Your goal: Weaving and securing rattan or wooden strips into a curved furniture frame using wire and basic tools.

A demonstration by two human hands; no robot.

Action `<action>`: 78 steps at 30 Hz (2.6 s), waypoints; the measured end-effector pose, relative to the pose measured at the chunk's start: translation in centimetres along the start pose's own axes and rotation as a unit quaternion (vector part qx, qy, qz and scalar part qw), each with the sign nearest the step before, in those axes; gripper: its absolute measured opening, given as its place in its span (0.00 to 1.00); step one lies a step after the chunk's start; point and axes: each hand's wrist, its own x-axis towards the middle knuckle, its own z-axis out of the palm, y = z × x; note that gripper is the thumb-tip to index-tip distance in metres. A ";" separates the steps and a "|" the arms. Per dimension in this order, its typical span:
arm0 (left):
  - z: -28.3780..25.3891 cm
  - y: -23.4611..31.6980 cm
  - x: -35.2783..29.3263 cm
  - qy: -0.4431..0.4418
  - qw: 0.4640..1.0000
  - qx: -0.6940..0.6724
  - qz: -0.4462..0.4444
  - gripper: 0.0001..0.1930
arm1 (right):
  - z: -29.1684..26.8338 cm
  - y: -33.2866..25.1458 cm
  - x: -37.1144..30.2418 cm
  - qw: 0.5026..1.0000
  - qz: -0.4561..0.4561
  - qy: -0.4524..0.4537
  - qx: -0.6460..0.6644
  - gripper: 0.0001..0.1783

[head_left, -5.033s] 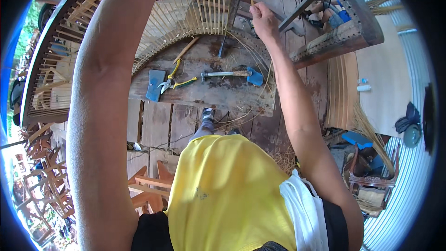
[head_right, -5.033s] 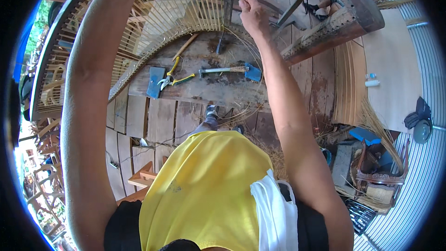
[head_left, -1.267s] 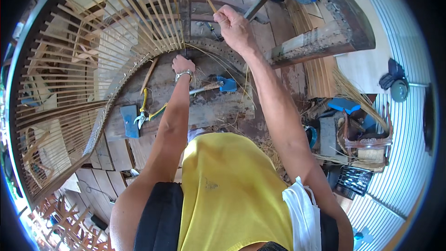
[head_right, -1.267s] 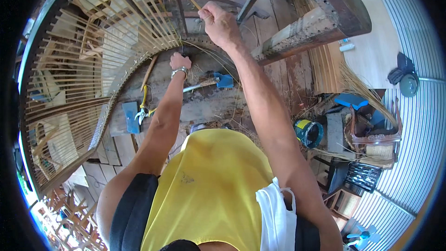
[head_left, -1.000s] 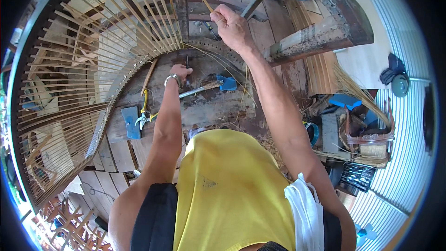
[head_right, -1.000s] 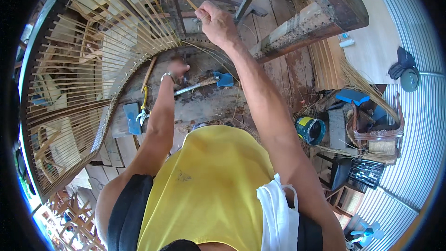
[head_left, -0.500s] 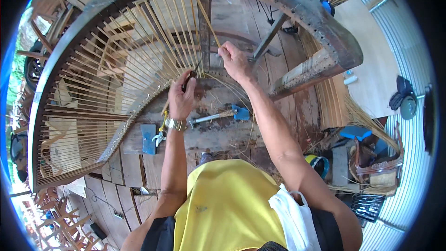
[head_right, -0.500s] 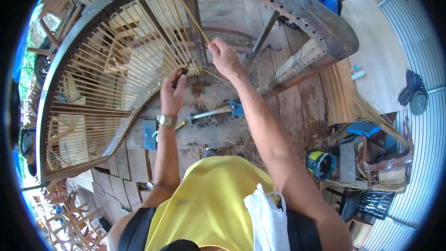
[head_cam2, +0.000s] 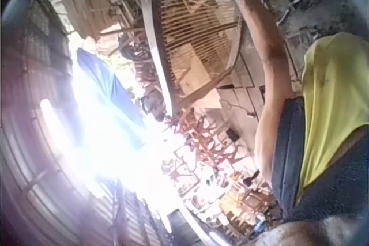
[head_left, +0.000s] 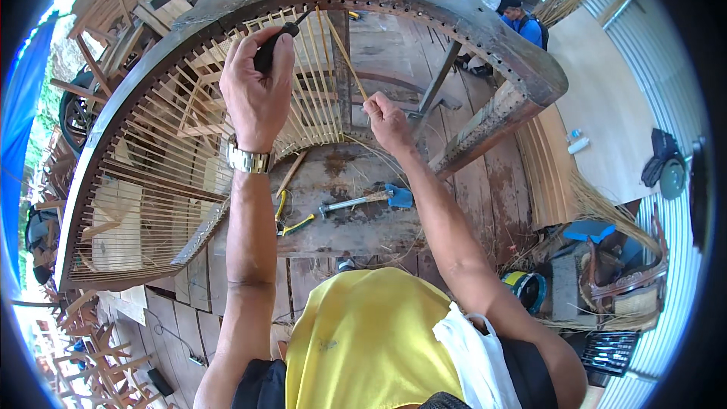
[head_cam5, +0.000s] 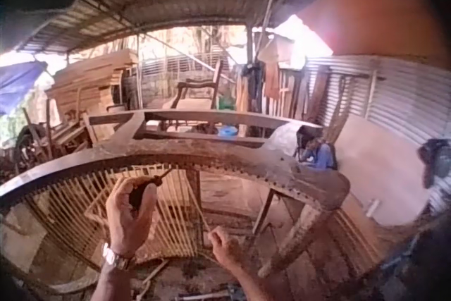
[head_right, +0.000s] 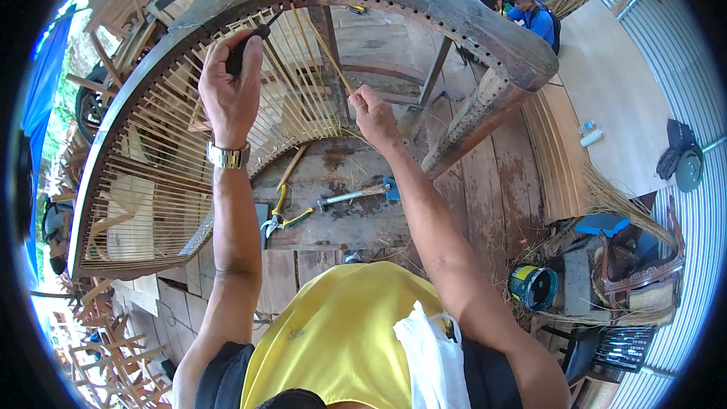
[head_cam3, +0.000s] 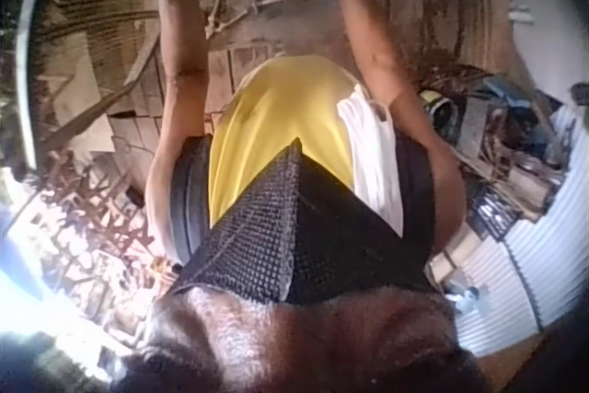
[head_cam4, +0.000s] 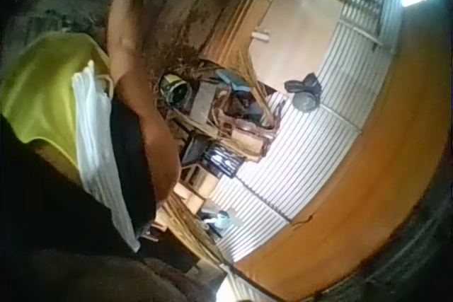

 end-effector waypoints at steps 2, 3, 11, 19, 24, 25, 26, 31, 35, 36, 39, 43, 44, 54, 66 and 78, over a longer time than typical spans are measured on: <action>-0.1 0.7 0.6 -0.017 0.999 0.026 0.012 0.16 | -0.2 -0.1 -0.2 1.000 -0.009 0.001 0.001 0.18; -0.1 0.7 1.0 -0.017 0.999 0.026 0.013 0.16 | -0.3 -0.2 -0.4 1.000 -0.017 0.001 0.001 0.18; -0.9 2.9 4.7 -0.103 0.979 0.130 0.121 0.15 | -0.9 -0.5 -1.2 1.000 -0.005 -0.009 0.026 0.17; -2.3 5.5 7.2 -0.159 0.963 0.174 0.129 0.18 | -1.8 0.2 -1.0 0.999 -0.007 -0.015 0.043 0.17; -1.0 6.1 6.7 -0.148 0.960 0.197 0.135 0.17 | -2.3 0.7 -1.5 0.999 -0.012 -0.014 0.041 0.18; -1.0 5.7 6.7 -0.134 0.959 0.196 0.155 0.16 | -2.1 0.2 -1.7 0.999 -0.014 -0.016 0.044 0.18; -0.8 5.1 6.8 -0.133 0.958 0.199 0.155 0.16 | -2.1 -0.5 -2.1 0.998 -0.035 -0.009 0.051 0.18; 1.0 5.2 7.0 -0.178 0.930 0.214 0.239 0.15 | -3.0 -1.2 -3.7 0.998 -0.011 -0.047 0.036 0.18; 1.1 4.1 6.2 -0.171 0.909 0.235 0.298 0.13 | -3.5 -6.0 -6.4 0.995 -0.031 -0.073 0.066 0.18; 0.7 4.1 5.9 -0.149 0.906 0.241 0.314 0.12 | -4.0 -7.5 -7.1 0.990 -0.014 -0.098 0.104 0.17; 2.3 4.1 4.8 -0.170 0.911 0.222 0.304 0.12 | -4.7 -6.9 -9.2 0.982 -0.013 -0.100 0.157 0.15; 2.8 4.3 5.6 -0.190 0.891 0.253 0.325 0.12 | -6.9 -7.6 -9.8 0.981 0.002 -0.114 0.156 0.14; 3.1 4.6 6.1 -0.202 0.886 0.263 0.323 0.12 | -7.6 -7.4 -9.5 0.982 0.015 -0.121 0.142 0.15; 3.9 4.1 7.9 -0.265 0.958 0.109 -0.022 0.45 | -8.8 -7.0 -8.6 0.998 -0.001 -0.063 -0.014 0.18; 5.0 3.8 8.8 -0.374 0.906 -0.195 -0.034 0.32 | -14.6 -12.2 -7.0 0.957 0.069 -0.279 0.041 0.19; 4.4 1.0 9.9 -0.284 0.958 0.013 -0.028 0.36 | -20.8 -34.9 15.9 0.945 -0.142 0.049 -0.290 0.39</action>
